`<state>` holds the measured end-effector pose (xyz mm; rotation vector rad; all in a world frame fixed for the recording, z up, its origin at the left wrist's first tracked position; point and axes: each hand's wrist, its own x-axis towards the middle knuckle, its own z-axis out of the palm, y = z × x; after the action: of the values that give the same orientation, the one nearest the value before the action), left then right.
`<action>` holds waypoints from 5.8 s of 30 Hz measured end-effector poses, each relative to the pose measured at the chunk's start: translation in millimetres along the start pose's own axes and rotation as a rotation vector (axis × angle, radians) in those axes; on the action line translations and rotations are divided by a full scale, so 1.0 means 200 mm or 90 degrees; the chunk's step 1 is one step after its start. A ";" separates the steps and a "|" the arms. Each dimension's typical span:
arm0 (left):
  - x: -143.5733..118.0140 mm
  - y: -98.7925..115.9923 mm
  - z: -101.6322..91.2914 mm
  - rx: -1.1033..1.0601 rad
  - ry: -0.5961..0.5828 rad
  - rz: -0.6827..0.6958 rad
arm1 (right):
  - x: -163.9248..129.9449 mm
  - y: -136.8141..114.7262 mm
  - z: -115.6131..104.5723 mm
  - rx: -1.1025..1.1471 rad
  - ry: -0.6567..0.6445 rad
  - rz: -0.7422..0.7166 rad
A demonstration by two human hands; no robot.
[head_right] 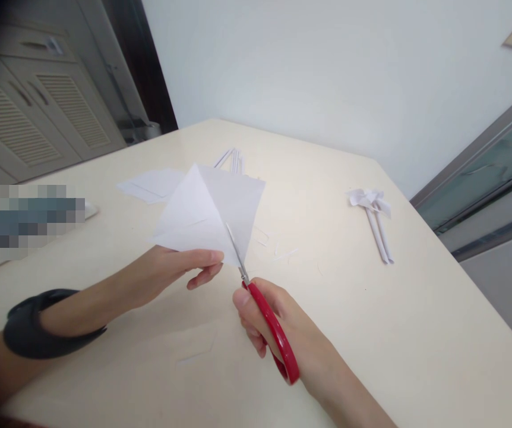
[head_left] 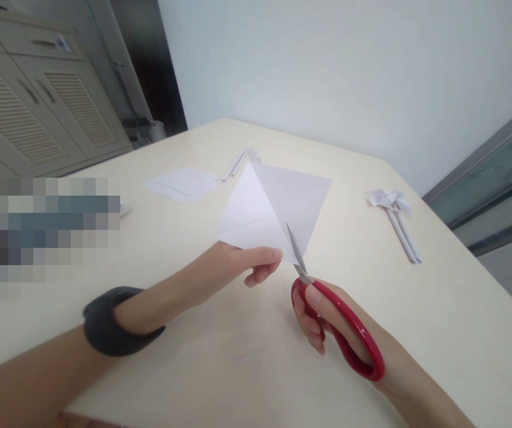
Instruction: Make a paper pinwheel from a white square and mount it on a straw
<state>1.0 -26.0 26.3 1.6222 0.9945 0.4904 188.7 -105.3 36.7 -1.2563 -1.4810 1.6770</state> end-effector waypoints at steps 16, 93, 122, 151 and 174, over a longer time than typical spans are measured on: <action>0.00 0.02 0.01 -0.006 0.003 -0.042 | 0.01 0.02 0.00 -0.012 0.024 0.001; 0.01 0.03 0.06 -0.031 0.038 -0.111 | 0.02 0.10 0.04 0.093 0.020 0.007; 0.00 0.05 0.06 0.016 0.050 0.001 | 0.02 0.12 0.04 0.047 0.058 0.018; 0.00 0.03 0.04 0.064 0.058 -0.058 | 0.01 0.13 0.04 0.005 0.066 0.006; 0.00 0.03 0.07 0.050 0.085 -0.081 | 0.01 0.12 0.04 0.014 0.059 0.005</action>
<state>13.0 -34.8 28.9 1.5998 1.2220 0.4825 184.0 -111.6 13.3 -1.3121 -1.4006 1.6130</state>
